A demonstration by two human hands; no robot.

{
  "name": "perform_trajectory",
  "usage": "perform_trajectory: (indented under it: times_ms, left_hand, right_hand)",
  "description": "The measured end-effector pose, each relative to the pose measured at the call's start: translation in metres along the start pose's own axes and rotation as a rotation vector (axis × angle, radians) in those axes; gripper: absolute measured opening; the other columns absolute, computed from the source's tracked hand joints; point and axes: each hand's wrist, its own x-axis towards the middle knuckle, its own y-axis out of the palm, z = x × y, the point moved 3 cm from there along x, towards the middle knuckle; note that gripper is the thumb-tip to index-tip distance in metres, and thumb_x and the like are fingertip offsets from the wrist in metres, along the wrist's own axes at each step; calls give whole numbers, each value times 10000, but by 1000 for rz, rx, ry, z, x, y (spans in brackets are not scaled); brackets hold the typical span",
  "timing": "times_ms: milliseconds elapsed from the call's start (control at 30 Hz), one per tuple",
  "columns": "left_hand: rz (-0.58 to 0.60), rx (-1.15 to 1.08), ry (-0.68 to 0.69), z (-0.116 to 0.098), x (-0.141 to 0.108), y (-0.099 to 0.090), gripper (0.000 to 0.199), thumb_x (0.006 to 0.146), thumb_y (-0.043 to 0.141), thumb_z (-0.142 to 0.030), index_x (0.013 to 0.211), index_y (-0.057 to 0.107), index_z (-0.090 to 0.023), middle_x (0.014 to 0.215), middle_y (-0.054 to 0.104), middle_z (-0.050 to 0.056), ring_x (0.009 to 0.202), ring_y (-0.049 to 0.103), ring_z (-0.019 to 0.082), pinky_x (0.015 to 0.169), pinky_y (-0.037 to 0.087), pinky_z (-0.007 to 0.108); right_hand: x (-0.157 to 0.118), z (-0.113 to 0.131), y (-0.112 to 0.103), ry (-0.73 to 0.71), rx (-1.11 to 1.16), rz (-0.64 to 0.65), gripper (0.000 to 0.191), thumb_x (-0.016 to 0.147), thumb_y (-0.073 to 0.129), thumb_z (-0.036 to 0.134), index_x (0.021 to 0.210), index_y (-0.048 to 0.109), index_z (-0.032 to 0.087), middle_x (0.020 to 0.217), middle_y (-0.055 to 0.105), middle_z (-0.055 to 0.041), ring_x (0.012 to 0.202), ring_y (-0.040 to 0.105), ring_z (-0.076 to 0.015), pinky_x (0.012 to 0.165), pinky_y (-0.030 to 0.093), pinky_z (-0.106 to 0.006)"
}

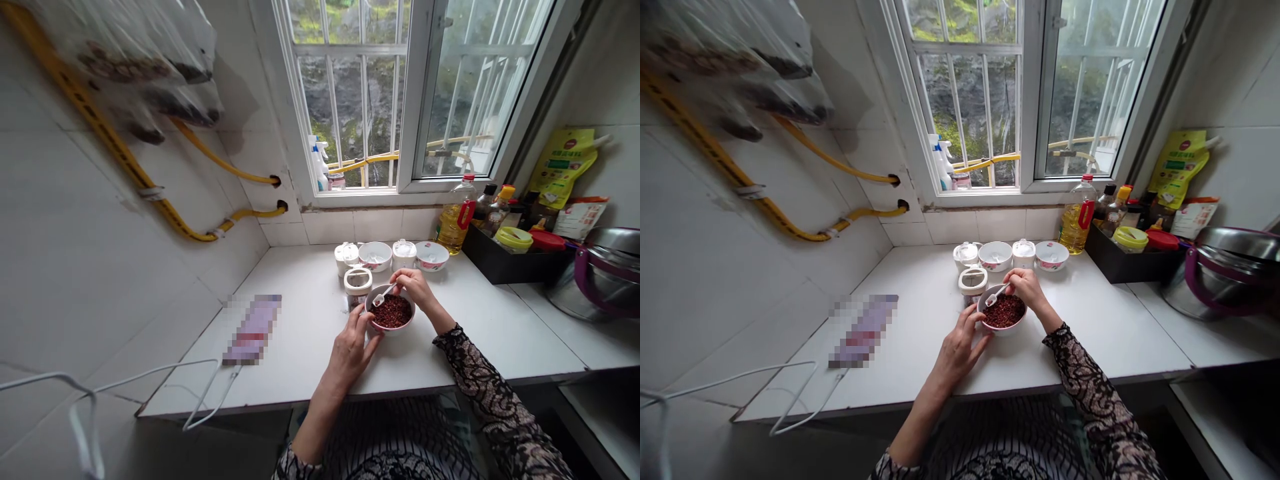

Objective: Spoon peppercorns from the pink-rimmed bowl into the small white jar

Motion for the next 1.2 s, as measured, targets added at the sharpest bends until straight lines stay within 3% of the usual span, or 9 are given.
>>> perform_trajectory:
  times_ms: [133, 233, 400, 533, 700, 867, 1000, 1100, 1200]
  left_hand:
    - [9, 13, -9, 2, -1, 2, 371, 879, 589, -202, 1209, 426, -252, 1364, 493, 127, 1121, 635, 265, 767, 604, 362]
    - [15, 19, -11, 3, -1, 3, 374, 883, 588, -209, 1217, 425, -251, 1365, 492, 127, 1135, 628, 269, 782, 603, 368]
    - [15, 9, -9, 2, -1, 2, 374, 890, 586, -208, 1219, 414, -256, 1370, 483, 125, 1147, 622, 265, 796, 603, 376]
    - [13, 2, -12, 1, -1, 1, 371, 893, 586, -208, 1218, 416, -259, 1371, 481, 123, 1153, 619, 264, 801, 601, 377]
    - [14, 7, -15, 1, -1, 1, 359, 894, 587, -202, 1212, 429, -249, 1368, 486, 124, 1148, 620, 262, 816, 595, 372]
    - [2, 8, -1, 0, -1, 0, 362, 884, 593, -193, 1202, 429, -247, 1362, 493, 129, 1143, 623, 265, 788, 599, 361]
    - [-2, 10, 4, -1, 0, -1, 370, 872, 597, -194, 1202, 438, -250, 1358, 501, 125, 1135, 630, 263, 764, 603, 350]
    - [0, 10, -3, -1, 0, -1, 376, 872, 595, -195, 1209, 439, -255, 1360, 501, 120, 1136, 630, 261, 774, 603, 355]
    - [-3, 7, 3, -1, 0, -1, 374, 881, 592, -196, 1213, 430, -249, 1358, 500, 127, 1133, 630, 262, 783, 602, 361]
  right_hand:
    - [2, 5, 1, -41, 37, -42, 162, 681, 483, 259, 711, 623, 184, 530, 635, 10, 552, 598, -154, 664, 492, -293]
    - [-1, 12, 8, -184, -8, -95, 177, 799, 476, 289, 838, 614, 186, 665, 691, -20, 681, 652, -182, 743, 498, -322]
    - [-13, 24, 29, -552, -431, -66, 184, 918, 446, 220, 921, 629, 205, 864, 734, -75, 869, 650, -221, 896, 438, -380]
    - [-18, 27, 28, -656, -593, -48, 213, 900, 443, 144, 894, 646, 209, 839, 736, -63, 831, 630, -222, 944, 396, -398]
    - [-17, 26, 6, -549, -524, -127, 213, 807, 458, 135, 753, 645, 222, 634, 676, -14, 787, 616, -220, 889, 430, -357]
    - [-16, 16, 17, -459, -594, 86, 206, 718, 474, 131, 608, 628, 214, 646, 688, -16, 742, 615, -196, 876, 436, -339]
    - [-15, 9, 23, -301, -476, 190, 214, 702, 454, 133, 618, 639, 202, 531, 640, 10, 576, 587, -154, 688, 465, -271]
    - [-12, 6, 18, -158, -318, 166, 210, 685, 442, 147, 628, 638, 195, 466, 605, 31, 471, 546, -128, 557, 440, -229]
    - [-8, 5, 11, -104, -230, 107, 195, 653, 446, 158, 609, 634, 190, 449, 603, 32, 449, 535, -121, 525, 429, -216]
